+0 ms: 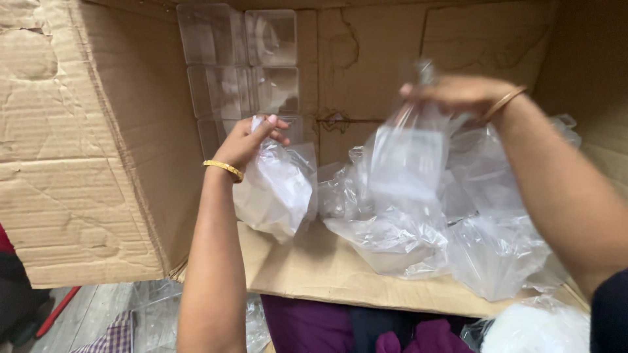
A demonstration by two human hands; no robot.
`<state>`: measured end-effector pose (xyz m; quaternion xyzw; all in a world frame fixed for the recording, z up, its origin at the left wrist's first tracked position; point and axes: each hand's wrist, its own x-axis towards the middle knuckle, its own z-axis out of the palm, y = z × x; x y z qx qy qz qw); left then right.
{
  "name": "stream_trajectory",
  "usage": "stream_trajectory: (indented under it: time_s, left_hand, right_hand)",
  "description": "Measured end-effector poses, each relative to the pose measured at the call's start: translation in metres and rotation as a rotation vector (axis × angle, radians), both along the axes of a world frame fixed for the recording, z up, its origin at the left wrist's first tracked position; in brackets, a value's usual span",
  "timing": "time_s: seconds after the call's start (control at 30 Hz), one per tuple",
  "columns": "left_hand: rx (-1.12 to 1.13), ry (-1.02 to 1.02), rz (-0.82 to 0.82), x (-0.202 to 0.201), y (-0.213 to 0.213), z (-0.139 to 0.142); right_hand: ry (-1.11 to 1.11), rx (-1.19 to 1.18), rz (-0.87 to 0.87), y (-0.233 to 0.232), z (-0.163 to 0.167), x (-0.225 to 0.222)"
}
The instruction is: The person sits on the floor in front of a large cardboard box and removes clear plastic boxes from plastic bags one at a time, pulling each box out of its bag and placing the unwrapped boxes into a pile inside the cardboard box.
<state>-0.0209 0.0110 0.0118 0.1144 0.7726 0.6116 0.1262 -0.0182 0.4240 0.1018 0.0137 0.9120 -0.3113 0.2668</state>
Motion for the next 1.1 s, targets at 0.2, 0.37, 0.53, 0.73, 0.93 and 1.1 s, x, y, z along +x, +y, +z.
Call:
stream_trajectory:
  time_s: [0.2, 0.37, 0.53, 0.73, 0.93, 1.1]
  left_hand:
    - [0.016, -0.043, 0.003, -0.002, -0.001, -0.006]
    - [0.054, 0.056, 0.087, -0.005, 0.002, -0.009]
    - [0.193, 0.066, 0.174, -0.019, 0.017, -0.016]
    - [0.269, 0.138, 0.202, -0.028, 0.031, -0.032]
    - [0.336, -0.052, 0.266, -0.025, 0.026, -0.034]
    - [0.379, 0.085, 0.149, -0.014, 0.021, -0.030]
  right_hand:
    - [0.162, 0.060, -0.253, 0.037, -0.024, -0.031]
    - [0.185, 0.429, 0.164, 0.027, -0.051, -0.029]
    - [0.524, 0.258, 0.154, -0.048, -0.034, -0.033]
    - [0.601, -0.645, 0.603, -0.139, -0.044, -0.020]
    - [0.321, -0.685, 0.291, -0.149, -0.073, -0.020]
    - [0.422, -0.477, 0.208, -0.147, -0.082, -0.027]
